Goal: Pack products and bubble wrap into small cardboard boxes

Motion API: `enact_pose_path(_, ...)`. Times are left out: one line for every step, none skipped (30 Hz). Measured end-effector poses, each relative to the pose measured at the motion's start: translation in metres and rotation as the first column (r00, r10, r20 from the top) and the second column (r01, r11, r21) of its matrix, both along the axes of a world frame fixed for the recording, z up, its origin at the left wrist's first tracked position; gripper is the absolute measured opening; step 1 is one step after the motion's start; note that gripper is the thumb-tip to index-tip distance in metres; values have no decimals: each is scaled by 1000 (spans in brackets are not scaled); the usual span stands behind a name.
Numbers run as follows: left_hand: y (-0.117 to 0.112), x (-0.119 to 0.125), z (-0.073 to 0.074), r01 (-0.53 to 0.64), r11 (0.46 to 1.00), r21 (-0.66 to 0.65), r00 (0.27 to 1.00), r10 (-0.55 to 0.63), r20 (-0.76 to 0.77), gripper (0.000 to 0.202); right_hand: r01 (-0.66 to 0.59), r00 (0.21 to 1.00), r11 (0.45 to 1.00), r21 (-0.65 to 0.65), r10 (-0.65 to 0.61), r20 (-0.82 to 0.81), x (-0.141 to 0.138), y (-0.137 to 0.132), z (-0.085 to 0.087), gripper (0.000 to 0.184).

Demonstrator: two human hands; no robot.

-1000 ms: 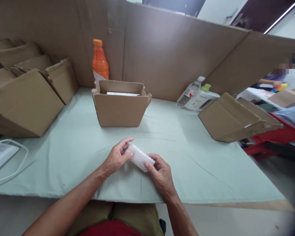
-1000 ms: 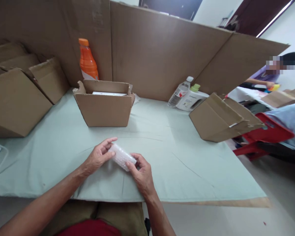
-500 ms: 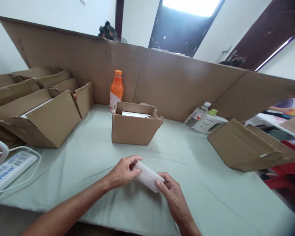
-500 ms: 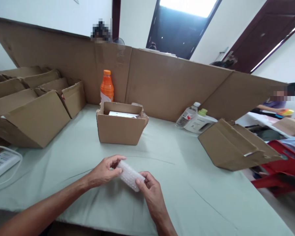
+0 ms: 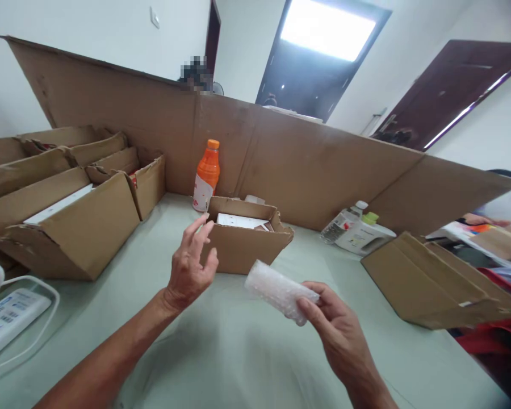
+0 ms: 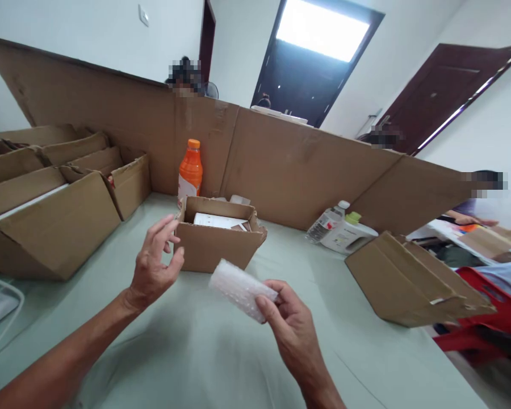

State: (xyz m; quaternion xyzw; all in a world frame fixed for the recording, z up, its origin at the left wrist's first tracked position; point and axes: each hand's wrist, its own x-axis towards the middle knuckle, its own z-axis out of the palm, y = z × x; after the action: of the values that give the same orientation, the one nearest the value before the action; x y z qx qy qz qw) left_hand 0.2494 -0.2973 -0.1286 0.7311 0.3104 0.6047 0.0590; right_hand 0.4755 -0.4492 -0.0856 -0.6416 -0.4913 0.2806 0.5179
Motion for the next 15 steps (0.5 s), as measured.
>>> enact_pose_path(8,0,0,-21,1000,-1,1000,21,-4,61,7,1000,999,32,-8,27,1,6,9,44)
enact_pose_path(14,1,-2,-29,1000,-2,999,29,-14,62,8,998,998,62,-11,58,2,13,19,43)
enact_pose_path(19,1,-4,-30,1000,1,999,30,-27,62,2,996,996,89,-10,94,3,21,29,42)
enact_pose_path(22,2,-6,-26,1000,9,999,27,-42,61,-9,991,993,119,-7,134,3,30,40,40)
enact_pose_path(24,2,-9,-22,1000,20,998,23,-58,59,-22,985,988,152,-5,173,2,40,51,39)
enact_pose_path(24,2,-12,-20,999,29,997,22,-72,57,-34,978,982,188,-6,208,1,52,61,38)
enact_pose_path(24,1,-14,-23,999,35,996,26,-82,55,-48,972,974,220,-6,237,1,65,70,37)
enact_pose_path(24,0,-15,-29,999,39,996,33,-86,54,-62,966,967,246,-4,258,0,79,79,37)
enact_pose_path(23,-1,-16,-37,999,40,995,40,-90,53,-76,962,963,259,2,273,-1,94,86,36)
enact_pose_path(23,-2,-17,-45,998,41,994,49,-93,53,-92,958,962,256,16,286,-3,109,91,36)
enact_pose_path(23,-3,-17,-54,998,42,994,58,-94,54,-117,953,965,235,42,301,-5,125,95,34)
enact_pose_path(23,-4,-18,-62,997,43,993,65,-94,54,-149,943,969,198,79,323,-7,140,97,33)
enact_pose_path(23,-4,-18,-67,997,42,993,70,-94,54,-182,928,972,148,120,352,-11,155,98,30)
enact_pose_path(23,-4,-19,-70,997,39,993,74,-92,55,-213,909,973,90,163,385,-15,169,97,27)
enact_pose_path(23,-4,-19,-75,997,36,993,78,-86,55,-235,887,972,27,203,414,-20,181,97,22)
